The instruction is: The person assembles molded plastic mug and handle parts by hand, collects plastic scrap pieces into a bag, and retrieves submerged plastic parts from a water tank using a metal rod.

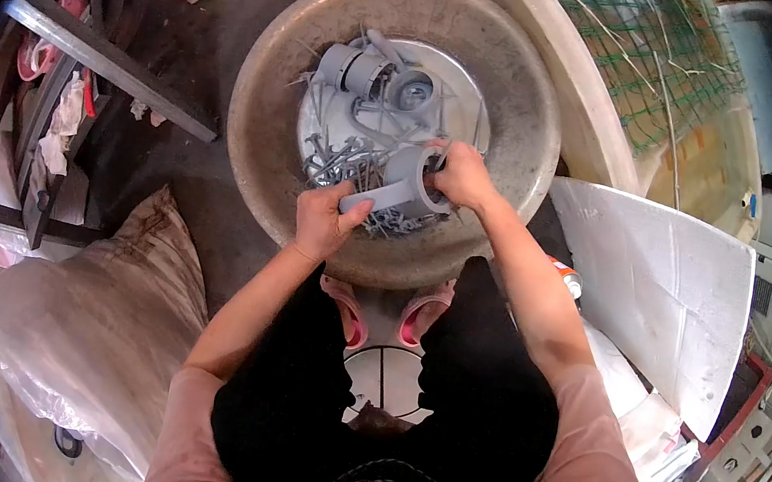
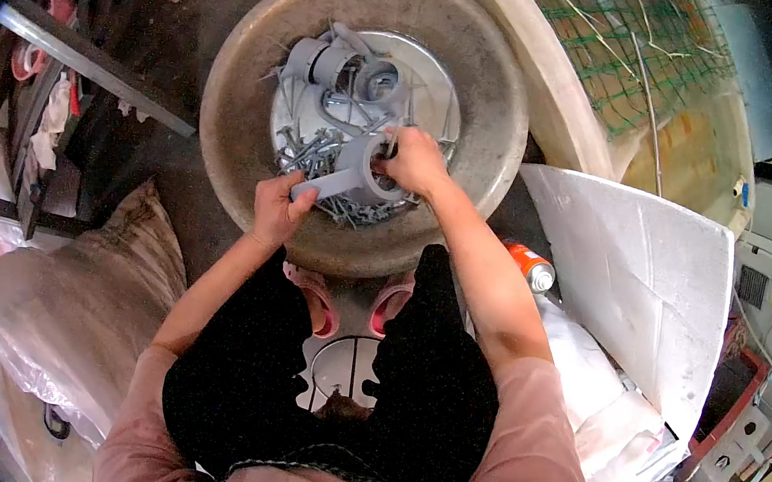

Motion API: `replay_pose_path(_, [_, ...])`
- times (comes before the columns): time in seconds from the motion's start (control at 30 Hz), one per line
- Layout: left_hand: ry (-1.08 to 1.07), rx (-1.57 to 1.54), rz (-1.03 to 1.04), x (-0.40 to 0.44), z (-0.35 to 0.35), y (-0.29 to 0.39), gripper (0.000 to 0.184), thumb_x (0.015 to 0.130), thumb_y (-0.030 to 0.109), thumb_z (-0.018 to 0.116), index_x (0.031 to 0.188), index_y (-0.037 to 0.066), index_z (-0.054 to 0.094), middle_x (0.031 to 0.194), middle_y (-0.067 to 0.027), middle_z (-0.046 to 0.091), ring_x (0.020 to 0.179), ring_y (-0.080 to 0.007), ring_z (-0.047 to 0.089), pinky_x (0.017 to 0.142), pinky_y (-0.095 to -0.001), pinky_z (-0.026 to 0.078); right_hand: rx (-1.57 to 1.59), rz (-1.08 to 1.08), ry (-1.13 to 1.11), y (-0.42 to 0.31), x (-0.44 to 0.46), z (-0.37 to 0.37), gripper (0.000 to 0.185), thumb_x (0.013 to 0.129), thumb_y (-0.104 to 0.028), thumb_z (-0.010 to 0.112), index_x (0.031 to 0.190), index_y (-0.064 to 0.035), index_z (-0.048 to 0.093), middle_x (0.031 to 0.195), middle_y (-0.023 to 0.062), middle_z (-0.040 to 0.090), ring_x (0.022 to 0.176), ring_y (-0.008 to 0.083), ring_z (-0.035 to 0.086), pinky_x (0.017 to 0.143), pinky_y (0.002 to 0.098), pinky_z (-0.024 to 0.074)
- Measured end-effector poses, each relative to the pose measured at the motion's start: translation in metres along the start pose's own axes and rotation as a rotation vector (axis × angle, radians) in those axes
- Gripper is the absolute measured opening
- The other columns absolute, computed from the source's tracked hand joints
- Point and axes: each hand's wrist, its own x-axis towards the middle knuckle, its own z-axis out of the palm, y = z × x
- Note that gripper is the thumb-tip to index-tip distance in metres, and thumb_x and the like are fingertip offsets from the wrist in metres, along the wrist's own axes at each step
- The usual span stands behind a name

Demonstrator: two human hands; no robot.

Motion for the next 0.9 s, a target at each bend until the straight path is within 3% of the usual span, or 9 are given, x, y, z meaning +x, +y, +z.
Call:
replay_pose_path(0.1, [-0.008,-0.052,-0.044,-0.004,0.007,-0.006,0.048,0.079,0.044,0.064,0.067,0.000,0.051,0.056,-0.0187,0.043,0.052,-0.0373,0.048,0.048,-0.0367,0.039,-0.083,0.041,0.094,0.002,0.002,0.002,0.045,0.063,-0.023,0.076,0.104,-0.0071,0.066,0.092,0.0204,0.065,0.092,0.0356,0.062,0.082,0.0404,0.0487])
replay_pose_path(0.2, [-0.014,0.018,-0.054,-0.003,0.005,-0.017,0.047,0.082,0.043,0.063,0.069,-0.001,0.052,0.055,-0.0162,0.042,0.048,-0.0274,0.048,0.048,-0.0350,0.038,-0.103,0.005,-0.012,0.008,0.002,-0.005,0.056,0.064,-0.014,0.075,0.118,-0.0063,0.059,0.098,0.0183,0.066,0.087,0.0264,0.065,0.078,0.0356,0.0502])
replay_pose_path(0.27, [0.033,-0.301,-0.217,-0.002,0.008,-0.029,0.043,0.084,0.038,0.062,0.074,-0.003,0.056,0.053,-0.0104,0.041,0.051,-0.0130,0.043,0.049,-0.0322,0.037,0.522,-0.135,-0.220,0.021,0.003,-0.025,0.073,0.068,-0.018,0.077,0.134,-0.0078,0.045,0.117,0.0172,0.059,0.096,0.0224,0.062,0.079,0.0337,0.0505])
replay_pose_path(0.37, [0.043,-0.336,-0.242,-0.001,-0.001,-0.028,0.039,0.086,0.033,0.061,0.078,-0.005,0.058,0.053,-0.0059,0.039,0.057,-0.0076,0.038,0.049,-0.0297,0.036,0.463,0.071,-0.361,-0.008,-0.017,-0.066,0.083,0.072,-0.020,0.076,0.141,-0.0078,0.031,0.128,0.0154,0.048,0.103,0.0205,0.057,0.081,0.0317,0.0506])
replay_pose_path(0.5, [0.027,-0.496,-0.259,0.006,-0.024,-0.004,0.032,0.087,0.025,0.060,0.087,-0.007,0.062,0.061,0.0028,0.051,0.057,-0.0062,0.044,0.052,-0.0239,0.037,0.540,0.118,-0.483,-0.042,-0.033,-0.088,0.077,0.076,-0.020,0.074,0.140,-0.0093,0.034,0.134,0.0180,0.043,0.107,0.0216,0.055,0.082,0.0299,0.0510])
replay_pose_path(0.63, [0.036,-0.587,-0.227,0.015,-0.041,0.012,0.037,0.085,0.026,0.063,0.096,-0.010,0.063,0.061,0.0012,0.051,0.057,-0.0068,0.045,0.052,-0.0248,0.039,0.589,-0.091,-0.227,-0.062,-0.055,-0.096,0.072,0.077,-0.019,0.072,0.139,-0.0091,0.036,0.135,0.0168,0.043,0.111,0.0230,0.053,0.087,0.0326,0.0487])
replay_pose_path(0.7, [0.148,-0.132,-0.006,0.020,-0.047,0.021,0.041,0.084,0.028,0.064,0.090,-0.012,0.061,0.058,-0.0025,0.050,0.056,-0.0094,0.046,0.052,-0.0269,0.039,-0.058,-0.565,0.117,-0.069,-0.059,-0.093,0.071,0.076,-0.018,0.071,0.138,-0.0086,0.037,0.135,0.0150,0.044,0.117,0.0255,0.049,0.095,0.0364,0.0432])
replay_pose_path(0.77, [0.197,-0.219,0.038,0.023,-0.051,0.040,0.043,0.084,0.030,0.065,0.085,-0.012,0.059,0.056,-0.0068,0.048,0.055,-0.0119,0.046,0.052,-0.0291,0.039,-0.021,-0.577,0.137,-0.076,-0.073,-0.100,0.071,0.074,-0.018,0.071,0.137,-0.0099,0.039,0.134,0.0156,0.045,0.120,0.0281,0.046,0.101,0.0386,0.0373])
replay_pose_path(0.9, [0.157,-0.101,0.097,0.024,-0.074,0.083,0.041,0.083,0.031,0.065,0.086,-0.010,0.059,0.055,-0.0098,0.047,0.053,-0.0127,0.045,0.052,-0.0305,0.040,0.209,-0.363,0.189,-0.096,-0.099,-0.123,0.056,0.078,-0.013,0.068,0.130,-0.0072,0.048,0.122,0.0149,0.054,0.110,0.0263,0.055,0.092,0.0360,0.0450])
